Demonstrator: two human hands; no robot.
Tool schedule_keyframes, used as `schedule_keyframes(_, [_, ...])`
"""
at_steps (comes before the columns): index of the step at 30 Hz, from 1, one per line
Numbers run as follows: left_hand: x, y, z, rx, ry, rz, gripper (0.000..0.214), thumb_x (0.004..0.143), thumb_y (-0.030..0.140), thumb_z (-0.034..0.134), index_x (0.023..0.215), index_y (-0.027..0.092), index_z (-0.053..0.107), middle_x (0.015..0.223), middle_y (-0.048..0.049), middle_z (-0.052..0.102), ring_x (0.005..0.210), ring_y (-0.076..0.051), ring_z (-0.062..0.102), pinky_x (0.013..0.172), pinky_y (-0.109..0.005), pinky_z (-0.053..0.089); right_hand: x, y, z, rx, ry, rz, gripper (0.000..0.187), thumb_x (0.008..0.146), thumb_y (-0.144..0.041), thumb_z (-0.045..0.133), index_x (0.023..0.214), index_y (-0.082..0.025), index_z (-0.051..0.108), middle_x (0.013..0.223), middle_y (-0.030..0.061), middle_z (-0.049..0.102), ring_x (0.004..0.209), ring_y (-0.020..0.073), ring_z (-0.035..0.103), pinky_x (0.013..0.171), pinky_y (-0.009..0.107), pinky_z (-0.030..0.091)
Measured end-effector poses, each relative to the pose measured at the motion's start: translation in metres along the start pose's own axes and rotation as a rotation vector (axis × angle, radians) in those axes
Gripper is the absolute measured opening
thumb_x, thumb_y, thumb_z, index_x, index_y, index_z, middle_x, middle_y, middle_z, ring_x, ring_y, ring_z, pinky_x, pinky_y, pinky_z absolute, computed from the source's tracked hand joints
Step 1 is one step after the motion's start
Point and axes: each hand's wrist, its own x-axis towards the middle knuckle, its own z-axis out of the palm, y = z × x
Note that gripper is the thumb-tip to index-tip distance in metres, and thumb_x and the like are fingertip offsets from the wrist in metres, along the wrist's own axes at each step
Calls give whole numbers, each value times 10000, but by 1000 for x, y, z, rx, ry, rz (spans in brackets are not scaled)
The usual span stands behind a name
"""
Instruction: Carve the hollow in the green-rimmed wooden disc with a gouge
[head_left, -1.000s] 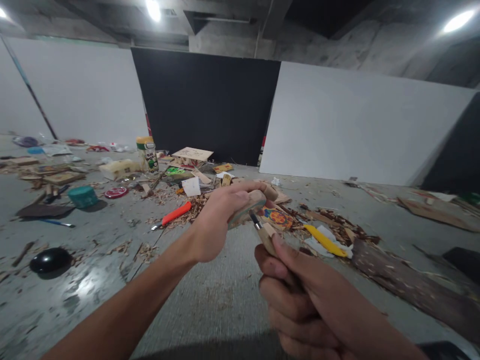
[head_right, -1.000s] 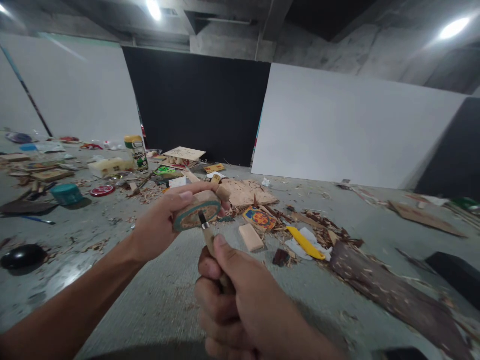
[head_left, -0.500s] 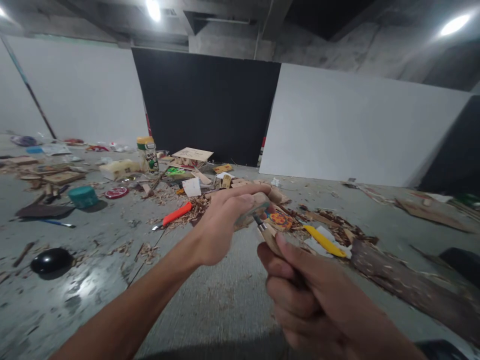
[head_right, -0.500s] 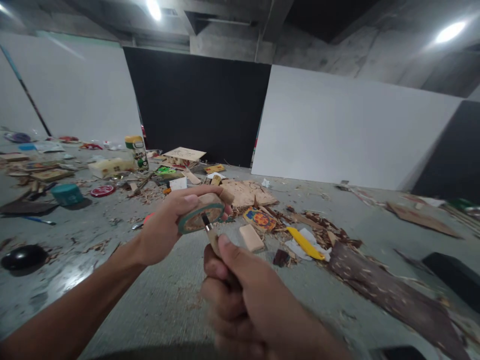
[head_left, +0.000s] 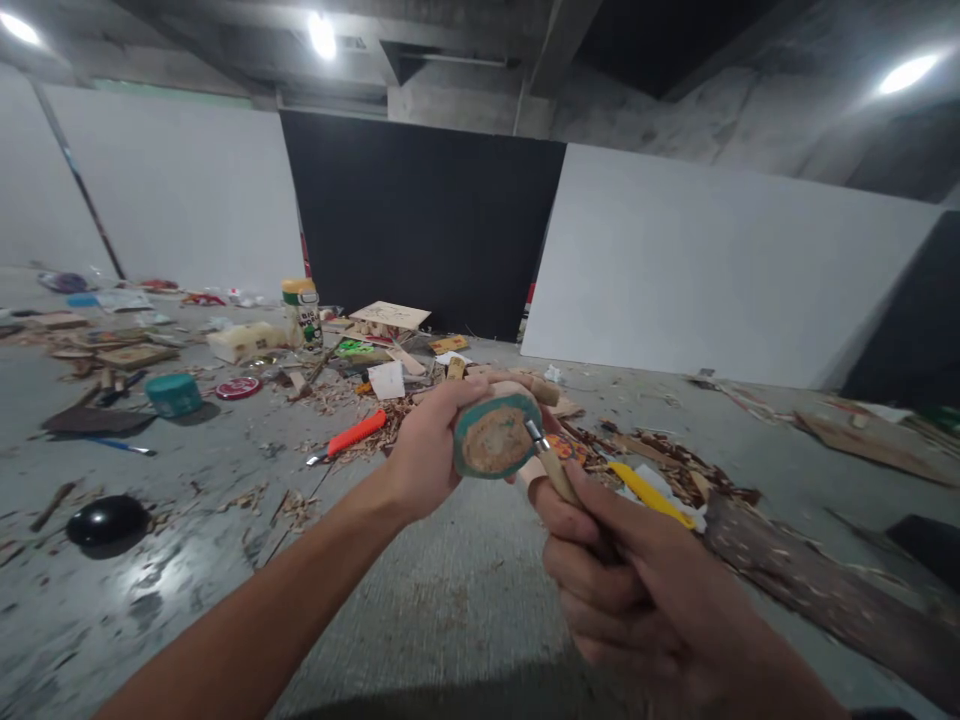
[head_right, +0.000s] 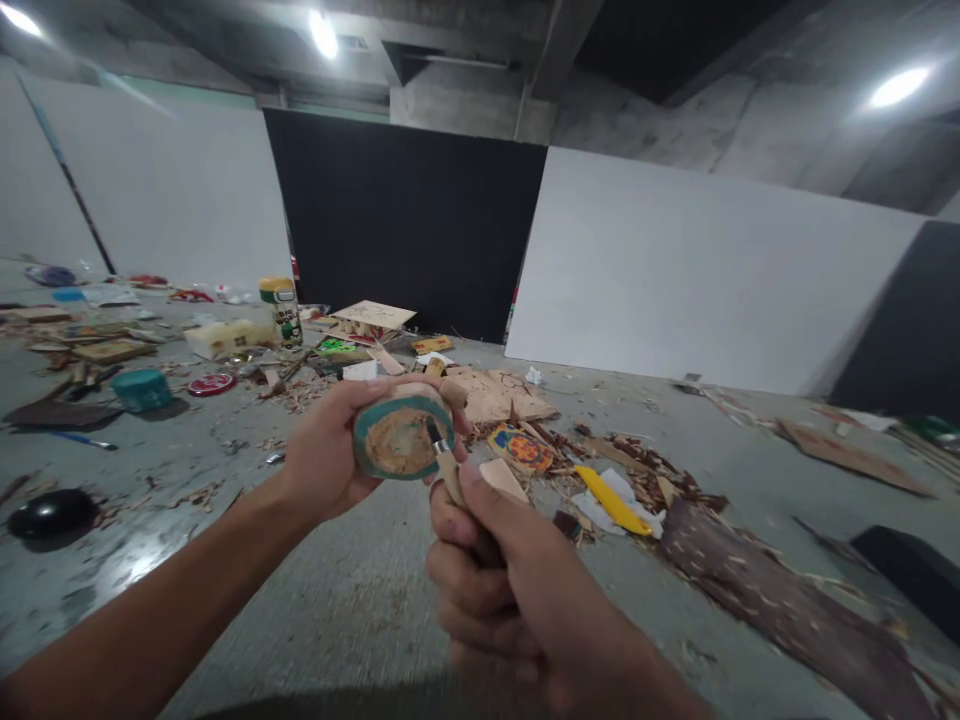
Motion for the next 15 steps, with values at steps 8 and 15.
schedule_keyframes(8, [-3, 1, 1, -83, -27, 47, 371, 780, 384, 530, 940, 101, 710, 859, -128, 754, 801, -257, 706, 752, -358, 540, -1, -4, 1, 66, -36, 74, 400, 953, -520, 543, 719, -218, 426, 418, -138, 292, 289, 21, 88, 266, 89, 212])
schedule_keyframes(15, [-2, -5, 2, -60, -40, 92, 348, 774, 372, 561, 959, 118, 710, 845, -96, 753, 787, -227, 695, 804, -332, 518, -4, -1, 1, 229, -113, 82, 376, 1015, -482, 430, 755, -214, 466, 454, -117, 324, 299, 23, 108, 286, 106, 247])
